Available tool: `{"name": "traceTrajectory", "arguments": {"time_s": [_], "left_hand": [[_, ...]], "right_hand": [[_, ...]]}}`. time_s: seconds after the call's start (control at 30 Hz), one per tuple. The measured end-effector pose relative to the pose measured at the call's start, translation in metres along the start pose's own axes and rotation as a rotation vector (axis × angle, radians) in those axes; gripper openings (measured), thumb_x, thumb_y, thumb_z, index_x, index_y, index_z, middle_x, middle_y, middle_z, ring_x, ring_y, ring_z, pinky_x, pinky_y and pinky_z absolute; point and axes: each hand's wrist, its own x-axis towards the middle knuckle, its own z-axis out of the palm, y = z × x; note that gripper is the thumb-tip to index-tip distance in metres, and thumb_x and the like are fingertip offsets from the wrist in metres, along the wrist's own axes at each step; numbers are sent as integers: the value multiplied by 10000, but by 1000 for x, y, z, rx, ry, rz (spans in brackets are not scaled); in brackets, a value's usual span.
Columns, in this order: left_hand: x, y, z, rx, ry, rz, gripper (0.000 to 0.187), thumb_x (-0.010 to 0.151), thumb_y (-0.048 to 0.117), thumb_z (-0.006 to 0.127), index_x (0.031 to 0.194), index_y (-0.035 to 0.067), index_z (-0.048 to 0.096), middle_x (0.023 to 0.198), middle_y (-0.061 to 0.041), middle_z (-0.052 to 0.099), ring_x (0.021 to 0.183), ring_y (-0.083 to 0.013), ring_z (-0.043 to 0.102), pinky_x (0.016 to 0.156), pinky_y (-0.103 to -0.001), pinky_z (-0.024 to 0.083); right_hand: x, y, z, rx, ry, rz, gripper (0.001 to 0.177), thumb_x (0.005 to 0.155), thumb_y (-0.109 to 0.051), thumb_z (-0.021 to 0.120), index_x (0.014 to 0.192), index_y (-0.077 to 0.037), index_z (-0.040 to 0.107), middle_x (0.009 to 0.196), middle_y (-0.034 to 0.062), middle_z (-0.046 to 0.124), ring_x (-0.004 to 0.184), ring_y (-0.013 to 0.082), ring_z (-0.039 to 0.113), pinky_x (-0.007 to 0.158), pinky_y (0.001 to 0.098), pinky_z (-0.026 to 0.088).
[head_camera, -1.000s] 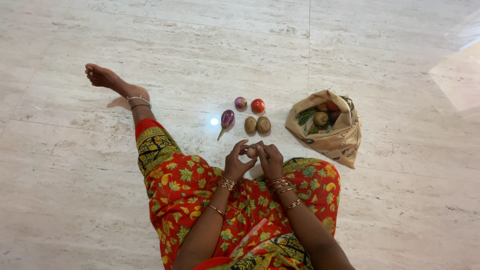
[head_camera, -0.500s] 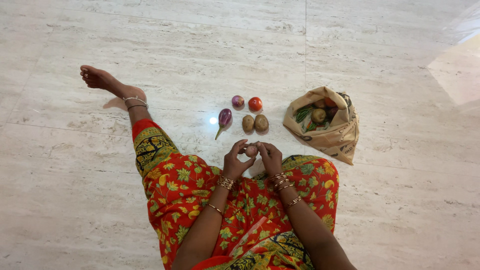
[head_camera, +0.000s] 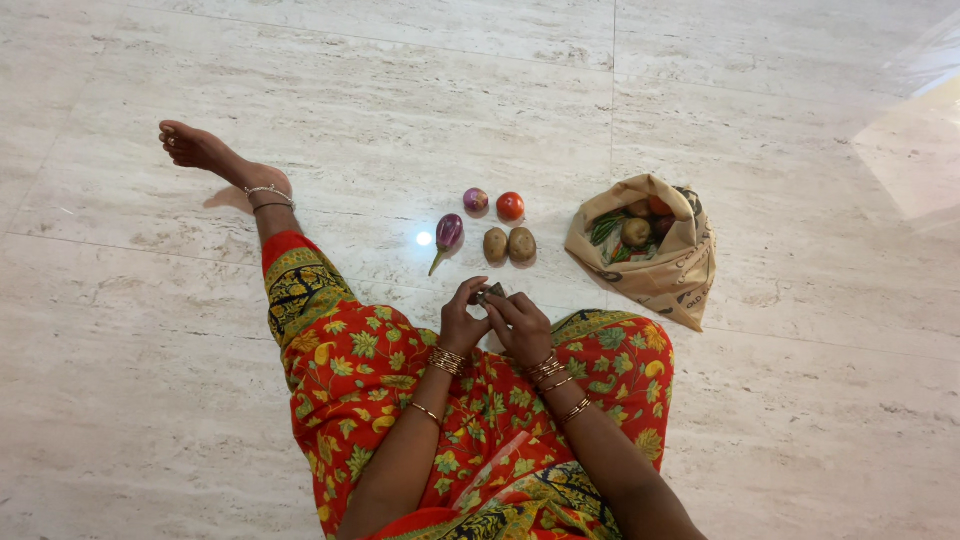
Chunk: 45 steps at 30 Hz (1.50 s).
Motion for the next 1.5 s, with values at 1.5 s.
{"name": "traceTrajectory", "arguments": {"time_s": [1.5], "left_hand": [[-1, 2, -2, 25, 6, 40, 651, 786, 179, 858, 1368, 138, 571, 1120, -100, 750, 1000, -226, 743, 874, -359, 611]], "right_hand": [[-12, 4, 13, 41, -51, 114, 237, 979, -168, 691, 1209, -133, 736, 909, 84, 669, 714, 219, 665, 619, 348, 534]]}}
